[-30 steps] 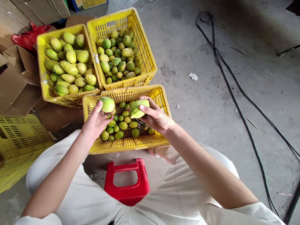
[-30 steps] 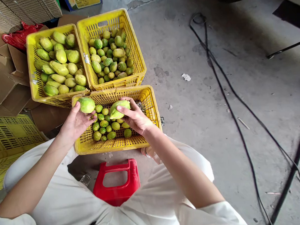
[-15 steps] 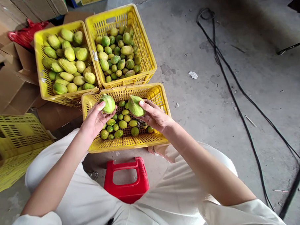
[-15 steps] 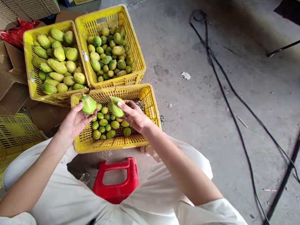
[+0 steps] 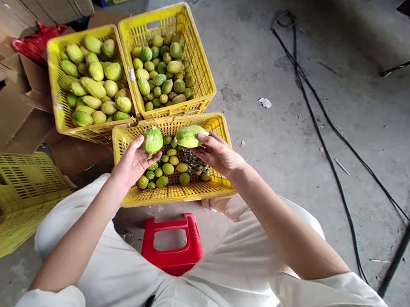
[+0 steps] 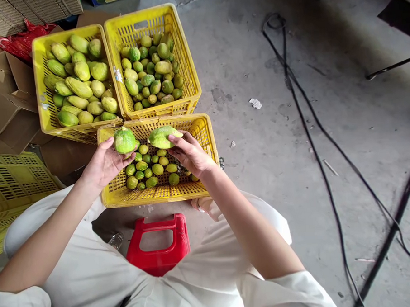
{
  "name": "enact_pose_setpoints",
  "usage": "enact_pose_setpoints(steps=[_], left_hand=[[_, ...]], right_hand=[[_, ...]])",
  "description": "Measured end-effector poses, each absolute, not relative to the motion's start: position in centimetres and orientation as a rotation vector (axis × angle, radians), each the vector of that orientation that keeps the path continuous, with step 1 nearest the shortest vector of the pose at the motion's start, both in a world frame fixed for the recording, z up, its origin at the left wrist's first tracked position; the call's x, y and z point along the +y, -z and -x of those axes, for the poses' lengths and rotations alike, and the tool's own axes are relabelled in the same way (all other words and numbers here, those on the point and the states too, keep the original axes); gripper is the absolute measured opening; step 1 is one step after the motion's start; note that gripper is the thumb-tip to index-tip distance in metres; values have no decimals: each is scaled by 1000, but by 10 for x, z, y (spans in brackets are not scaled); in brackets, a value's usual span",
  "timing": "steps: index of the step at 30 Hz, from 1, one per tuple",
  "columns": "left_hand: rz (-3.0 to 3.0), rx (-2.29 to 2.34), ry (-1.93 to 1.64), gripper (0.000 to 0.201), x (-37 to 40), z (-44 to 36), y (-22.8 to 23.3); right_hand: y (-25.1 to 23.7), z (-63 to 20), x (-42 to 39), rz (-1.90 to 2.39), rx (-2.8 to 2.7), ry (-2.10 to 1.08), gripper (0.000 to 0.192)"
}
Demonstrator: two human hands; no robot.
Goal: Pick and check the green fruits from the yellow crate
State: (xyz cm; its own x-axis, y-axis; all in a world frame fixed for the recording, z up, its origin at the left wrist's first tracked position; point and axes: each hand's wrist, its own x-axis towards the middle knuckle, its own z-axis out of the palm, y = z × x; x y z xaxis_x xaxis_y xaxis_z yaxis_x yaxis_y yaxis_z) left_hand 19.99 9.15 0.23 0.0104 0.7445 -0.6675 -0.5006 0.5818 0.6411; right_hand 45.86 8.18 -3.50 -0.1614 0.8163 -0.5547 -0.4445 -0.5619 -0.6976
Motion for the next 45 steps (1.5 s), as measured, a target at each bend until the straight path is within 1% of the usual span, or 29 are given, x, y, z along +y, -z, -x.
enact_pose_setpoints(steps=[2,4,10,16,21,25,27,32,34,37,39,43,45], left_hand=[[-258,1211,-968,27,91,-199,-1],[-258,1193,-988,27,89,-198,-2],[-246,1177,-1083,19,88,-201,-6],[-163,1249,-1168,13,91,-204,-7],[-126,1237,-1157,17,92,-207,-11],[-60,1246,-1134,8,92,-210,-18],[-44,1249,-1128,10,93,-211,-20],[-97,1254,-1134,13,92,-212,-15],[-115,1260,-1132,14,92,-212,-13],[-102,1265,-1124,9,92,-211,-12],[-87,1270,-1130,7,93,-211,-12],[-111,1298,-1118,2,93,-209,-8],[-155,1284,-1098,9,92,-207,-5]], right_hand=[[34,-457,82,1183,-468,-1850,62],[32,-455,82,1144,-482,-1864,65],[26,-456,81,1143,-509,-1933,65],[33,-458,82,1174,-518,-1859,67],[33,-454,82,1196,-515,-1854,67],[31,-453,81,1203,-511,-1881,73],[30,-453,80,1187,-537,-1891,74],[29,-452,78,1175,-586,-1947,72],[29,-451,78,1170,-597,-1962,67],[29,-450,77,1165,-610,-1978,58],[31,-451,77,1170,-589,-1989,55],[33,-450,75,1194,-567,-1976,57],[32,-449,75,1187,-595,-1960,59]])
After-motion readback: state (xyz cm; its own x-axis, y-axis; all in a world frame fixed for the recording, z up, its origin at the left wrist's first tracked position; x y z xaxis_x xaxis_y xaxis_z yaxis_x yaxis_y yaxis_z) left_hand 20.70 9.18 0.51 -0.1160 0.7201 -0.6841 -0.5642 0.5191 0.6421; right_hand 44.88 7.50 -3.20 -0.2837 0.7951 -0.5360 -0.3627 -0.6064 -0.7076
